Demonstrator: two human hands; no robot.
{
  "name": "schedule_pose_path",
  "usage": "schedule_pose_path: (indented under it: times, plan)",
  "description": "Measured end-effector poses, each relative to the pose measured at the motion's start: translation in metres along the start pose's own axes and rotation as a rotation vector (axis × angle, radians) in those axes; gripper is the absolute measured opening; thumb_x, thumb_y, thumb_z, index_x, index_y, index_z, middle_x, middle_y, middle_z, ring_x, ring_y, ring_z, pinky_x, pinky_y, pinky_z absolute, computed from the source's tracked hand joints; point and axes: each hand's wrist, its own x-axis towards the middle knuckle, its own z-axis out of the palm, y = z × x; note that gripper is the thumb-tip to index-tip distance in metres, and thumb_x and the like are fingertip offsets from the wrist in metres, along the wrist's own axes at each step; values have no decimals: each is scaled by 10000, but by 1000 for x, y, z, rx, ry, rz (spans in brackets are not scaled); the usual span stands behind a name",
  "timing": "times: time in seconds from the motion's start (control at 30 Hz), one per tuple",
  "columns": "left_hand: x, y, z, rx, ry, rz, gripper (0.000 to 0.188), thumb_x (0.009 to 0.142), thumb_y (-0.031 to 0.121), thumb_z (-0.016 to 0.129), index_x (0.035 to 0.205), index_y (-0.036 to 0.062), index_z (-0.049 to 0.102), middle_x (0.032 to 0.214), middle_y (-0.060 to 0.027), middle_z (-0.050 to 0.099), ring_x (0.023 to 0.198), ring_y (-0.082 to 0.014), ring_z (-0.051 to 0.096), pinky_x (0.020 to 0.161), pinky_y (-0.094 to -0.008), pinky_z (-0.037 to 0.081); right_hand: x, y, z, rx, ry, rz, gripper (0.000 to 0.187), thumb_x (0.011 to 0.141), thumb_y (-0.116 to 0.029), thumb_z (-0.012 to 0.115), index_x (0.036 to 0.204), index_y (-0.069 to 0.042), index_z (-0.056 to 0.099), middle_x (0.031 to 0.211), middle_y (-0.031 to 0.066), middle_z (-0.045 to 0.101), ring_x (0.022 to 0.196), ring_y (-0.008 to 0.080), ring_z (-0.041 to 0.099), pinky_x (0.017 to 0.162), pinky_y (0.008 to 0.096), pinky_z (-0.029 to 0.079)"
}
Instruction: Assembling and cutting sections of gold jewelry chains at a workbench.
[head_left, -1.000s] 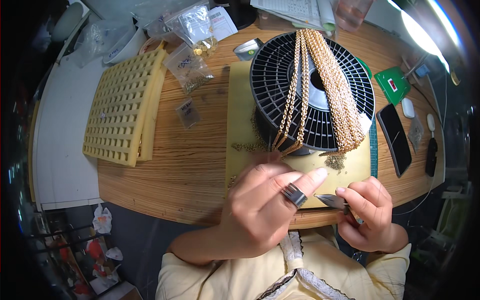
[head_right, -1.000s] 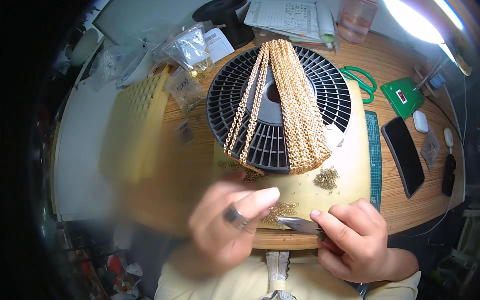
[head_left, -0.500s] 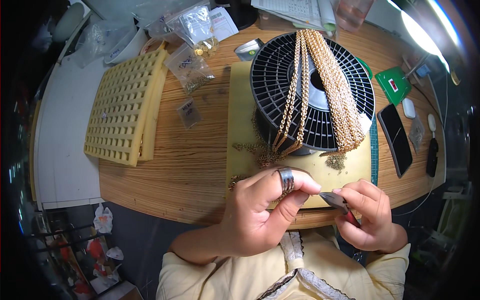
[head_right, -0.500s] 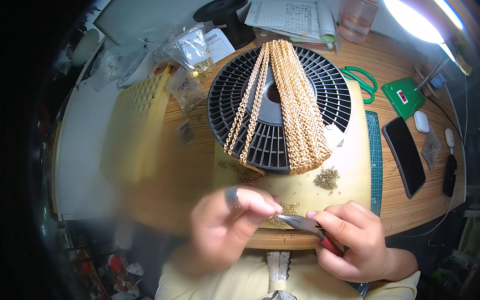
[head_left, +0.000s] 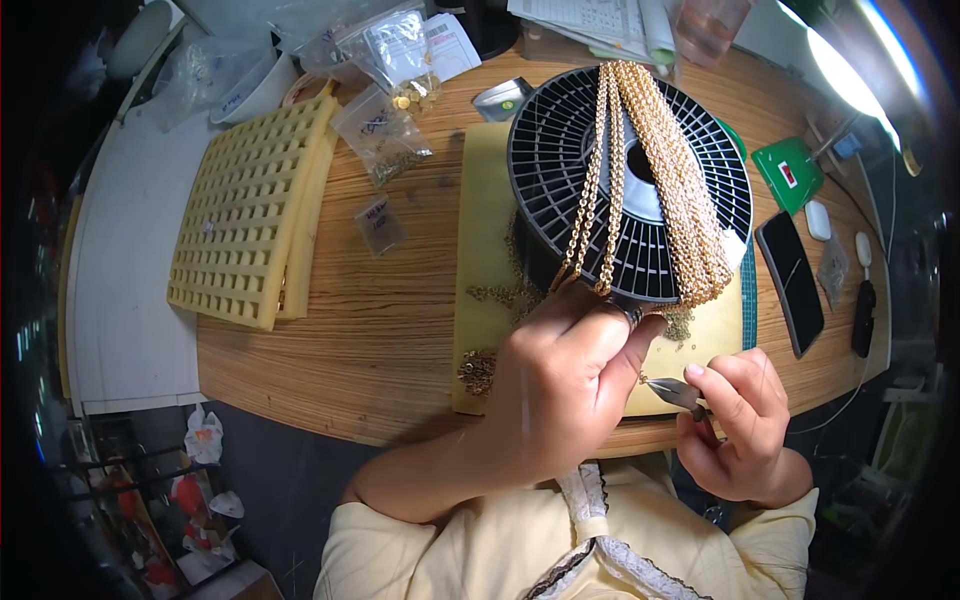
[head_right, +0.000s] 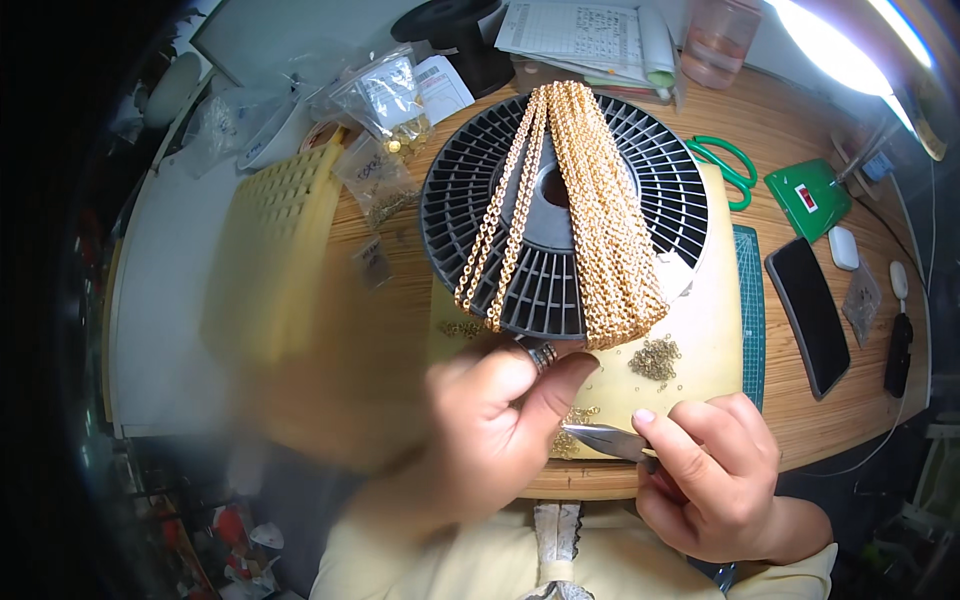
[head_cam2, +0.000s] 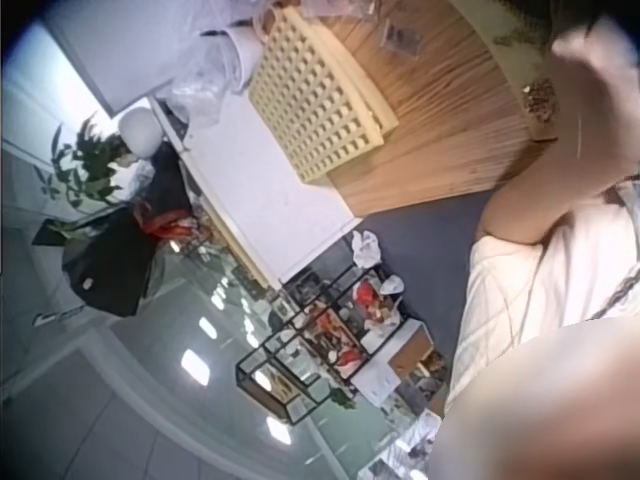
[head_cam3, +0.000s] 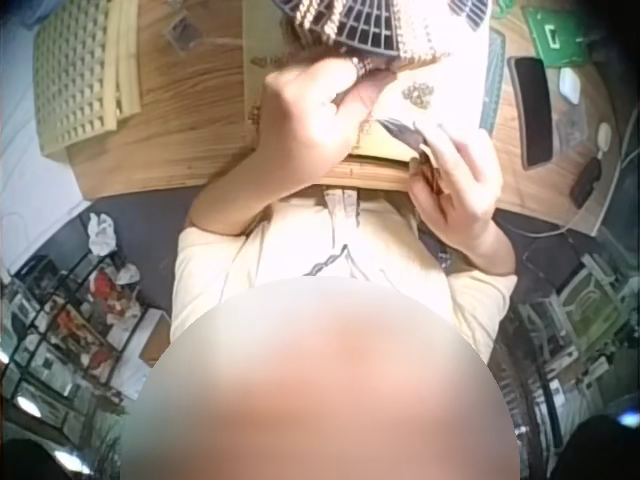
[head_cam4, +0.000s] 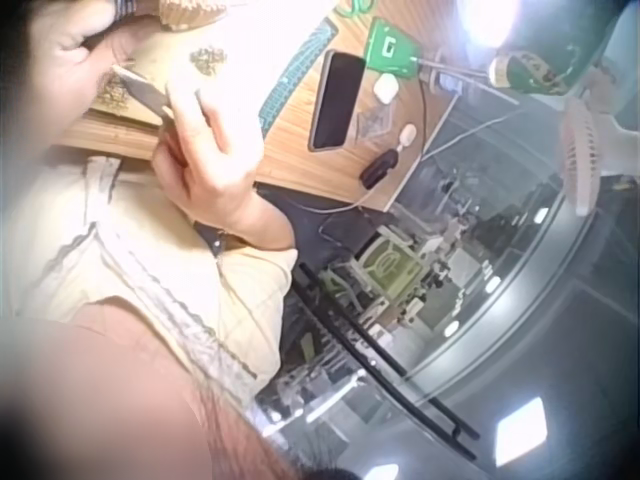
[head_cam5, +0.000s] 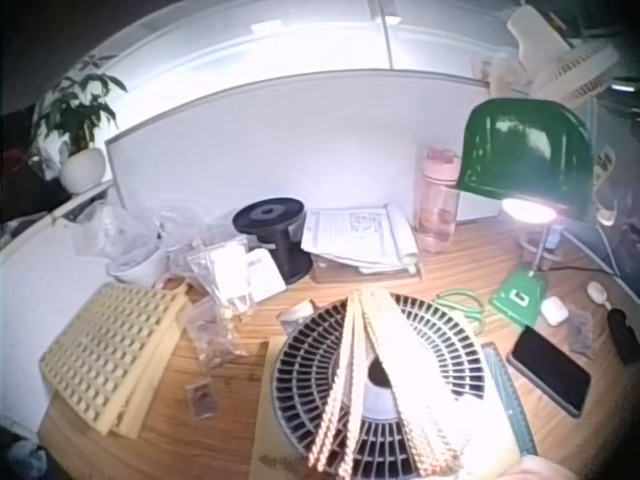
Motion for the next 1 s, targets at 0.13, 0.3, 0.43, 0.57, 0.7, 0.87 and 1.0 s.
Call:
schedule_pose_path:
  times: [0.13,0.3,0.43,0.57,0.7,0.87,1.0]
  plan:
    - [0,1,-2,-23,76,53,147,864,-4,702,1005,-46,699,880,-163,705,728,-212,687,655,-287,529,1,0,-2,12,-2,11,541,554,-1,683,1094,25,660,857,103,574,670,246,519,596,345,427]
    - [-2,13,-14,-120,99,74,152,845,-26,710,996,-29,702,827,-142,689,693,-195,676,596,-286,527,2,5,-2,84,-26,61,529,565,14,679,1093,18,659,835,101,589,660,236,518,591,339,421]
    - [-6,18,-18,-388,12,-190,145,914,17,656,1034,-62,678,922,-144,711,843,-178,699,764,-272,551,4,6,-1,111,-33,80,517,579,19,681,1095,14,659,832,101,595,656,228,517,590,332,421]
    - [-6,18,-18,-477,-2,-206,144,924,9,639,1040,-70,669,938,-146,714,862,-182,699,799,-280,558,4,6,-2,126,-47,70,519,583,16,686,1101,11,658,830,100,599,659,219,518,591,323,423]
    - [-5,16,-20,-455,-12,-142,131,930,7,628,1027,-76,659,942,-146,715,865,-180,698,796,-286,561,8,5,-2,134,-63,67,510,598,20,684,1108,16,655,836,111,605,667,225,532,601,325,434]
    - [-5,17,-23,-662,-75,-265,137,962,56,599,1035,-57,624,1004,-154,702,949,-196,679,865,-300,539,8,5,-6,449,-142,239,472,636,23,674,1108,32,647,837,131,606,670,241,553,619,337,453]
    - [-10,13,-18,-793,-30,-313,165,968,88,601,1056,-50,616,1022,-154,693,977,-196,666,886,-306,529,6,5,-4,399,-118,253,477,641,21,671,1117,39,638,844,132,605,663,235,552,621,338,451]
